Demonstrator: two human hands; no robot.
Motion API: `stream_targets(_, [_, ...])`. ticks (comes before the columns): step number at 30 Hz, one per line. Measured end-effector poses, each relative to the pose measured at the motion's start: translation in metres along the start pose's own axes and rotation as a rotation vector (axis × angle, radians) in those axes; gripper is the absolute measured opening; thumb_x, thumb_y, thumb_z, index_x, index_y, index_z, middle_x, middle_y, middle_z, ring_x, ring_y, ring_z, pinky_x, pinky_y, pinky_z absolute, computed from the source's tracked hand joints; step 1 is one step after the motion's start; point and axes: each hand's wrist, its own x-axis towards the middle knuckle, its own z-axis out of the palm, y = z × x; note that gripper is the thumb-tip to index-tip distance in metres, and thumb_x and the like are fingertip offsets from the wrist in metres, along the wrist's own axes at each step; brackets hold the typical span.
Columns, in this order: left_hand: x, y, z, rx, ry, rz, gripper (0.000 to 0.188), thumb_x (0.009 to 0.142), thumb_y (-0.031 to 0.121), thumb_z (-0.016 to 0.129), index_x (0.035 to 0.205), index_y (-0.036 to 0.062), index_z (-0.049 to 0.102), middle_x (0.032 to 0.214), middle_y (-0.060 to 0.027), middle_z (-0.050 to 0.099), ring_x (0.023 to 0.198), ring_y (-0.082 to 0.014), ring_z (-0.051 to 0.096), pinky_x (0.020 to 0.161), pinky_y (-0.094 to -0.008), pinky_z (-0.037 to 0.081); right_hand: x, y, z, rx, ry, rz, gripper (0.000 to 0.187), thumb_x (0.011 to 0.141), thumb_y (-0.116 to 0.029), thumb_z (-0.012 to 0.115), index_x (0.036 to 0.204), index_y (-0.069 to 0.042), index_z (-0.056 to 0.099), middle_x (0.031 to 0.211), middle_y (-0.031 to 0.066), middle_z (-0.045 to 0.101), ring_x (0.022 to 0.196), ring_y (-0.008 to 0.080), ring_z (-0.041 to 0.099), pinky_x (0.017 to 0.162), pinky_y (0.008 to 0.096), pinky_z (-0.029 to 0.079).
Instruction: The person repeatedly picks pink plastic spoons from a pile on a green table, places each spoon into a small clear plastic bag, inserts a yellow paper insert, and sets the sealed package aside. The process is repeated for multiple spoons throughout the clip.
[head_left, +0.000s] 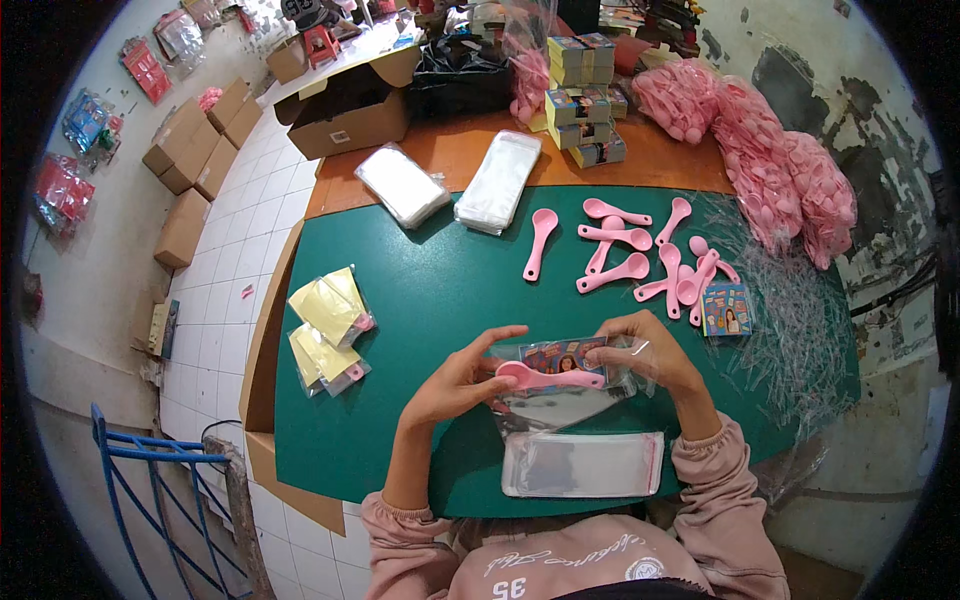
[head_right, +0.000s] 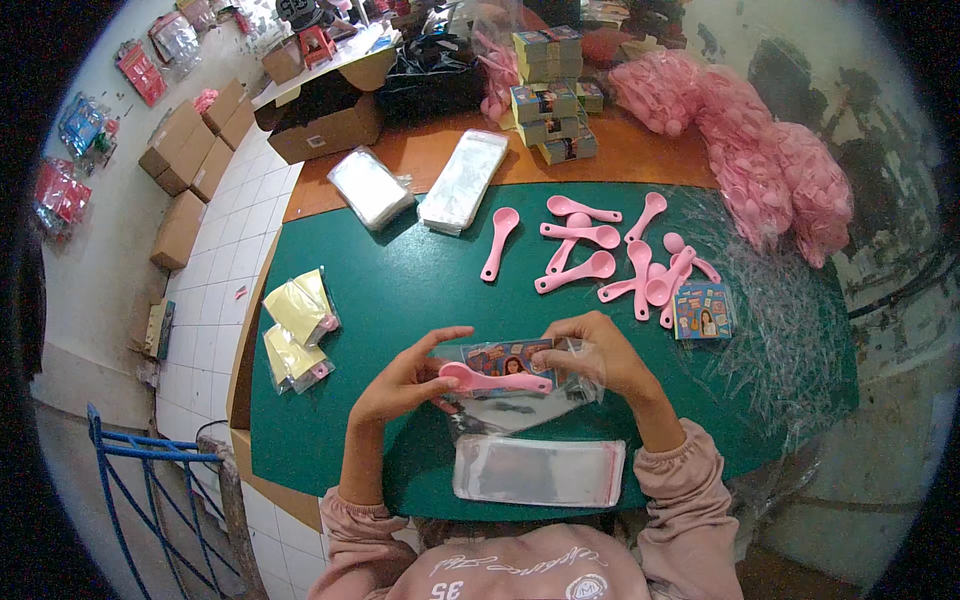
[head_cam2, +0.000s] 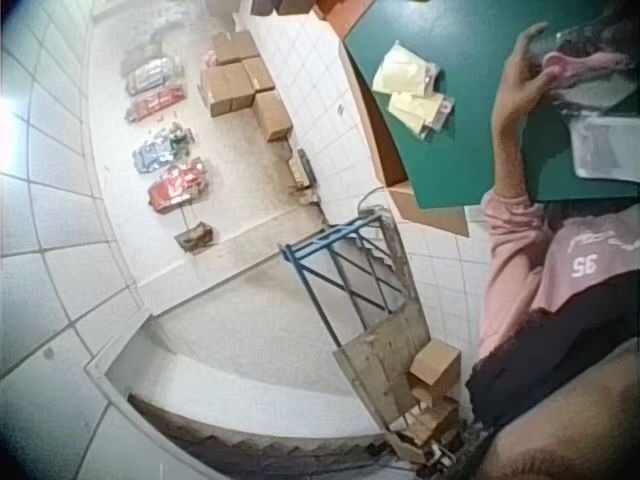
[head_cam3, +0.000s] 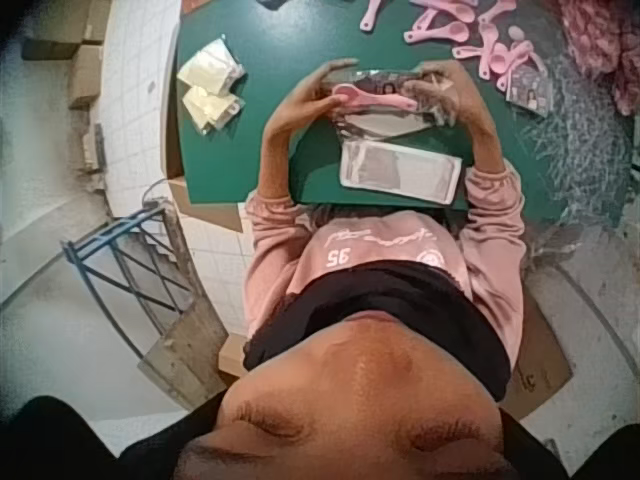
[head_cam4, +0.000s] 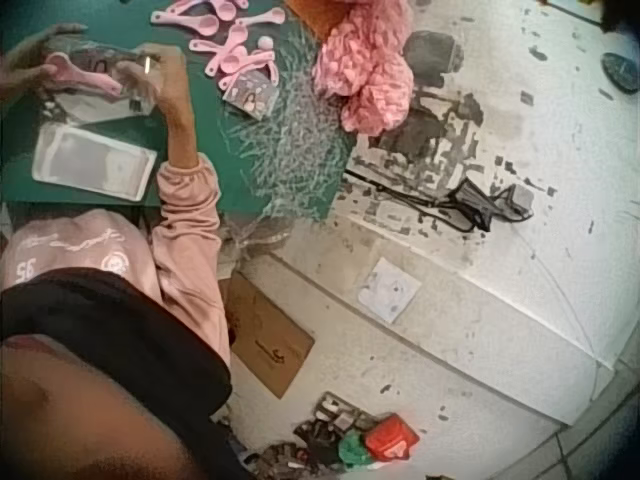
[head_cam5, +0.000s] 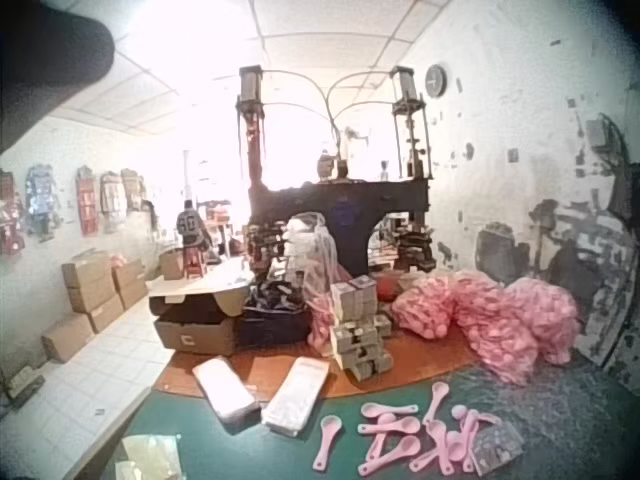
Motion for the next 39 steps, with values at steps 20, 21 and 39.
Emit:
stream_targets(20, [-0.008,-0.017,0.046,-0.482,0.167,-0.151,0.069,0.093,0.008,0.032,0.137,0.0268,-0.018,0.125,-0.0192,0.041,0.102,-0.0257,0.055,0.086,-0.0399,0.048,-0.001,0.001,0.057,-0.657,-0.043,-0.532,0.023,0.073,-0.013,0.064,0.091,-0.002,0.053,0.098,0.0156,0.049,0.097,0.0331,0.049,0.081,0.0398,0.042])
stream_targets(21, [-0.008,-0.018,0.044,-0.485,0.171,-0.152,0.069,0.093,0.008,0.032,0.137,0.0268,-0.018,0.125,-0.0192,0.041,0.102,-0.0257,0.055,0.086,-0.0399,0.048,0.0,0.004,0.063,-0.655,-0.047,-0.532,0.023,0.073,-0.013,0.064,0.091,-0.002,0.053,0.098,0.0156,0.049,0.097,0.0331,0.049,0.081,0.0398,0.042])
stream_targets(39, [-0.004,-0.027,0.043,-0.163,0.149,0.019,0.062,0.095,0.026,0.022,0.134,0.0193,-0.026,0.129,-0.018,0.034,0.099,-0.0216,0.052,0.087,-0.0347,0.043,0.001,0.001,0.074,-0.672,-0.041,-0.599,0.021,0.074,-0.013,0.062,0.089,-0.002,0.051,0.084,0.0116,0.047,0.082,0.0297,0.048,0.07,0.0359,0.038])
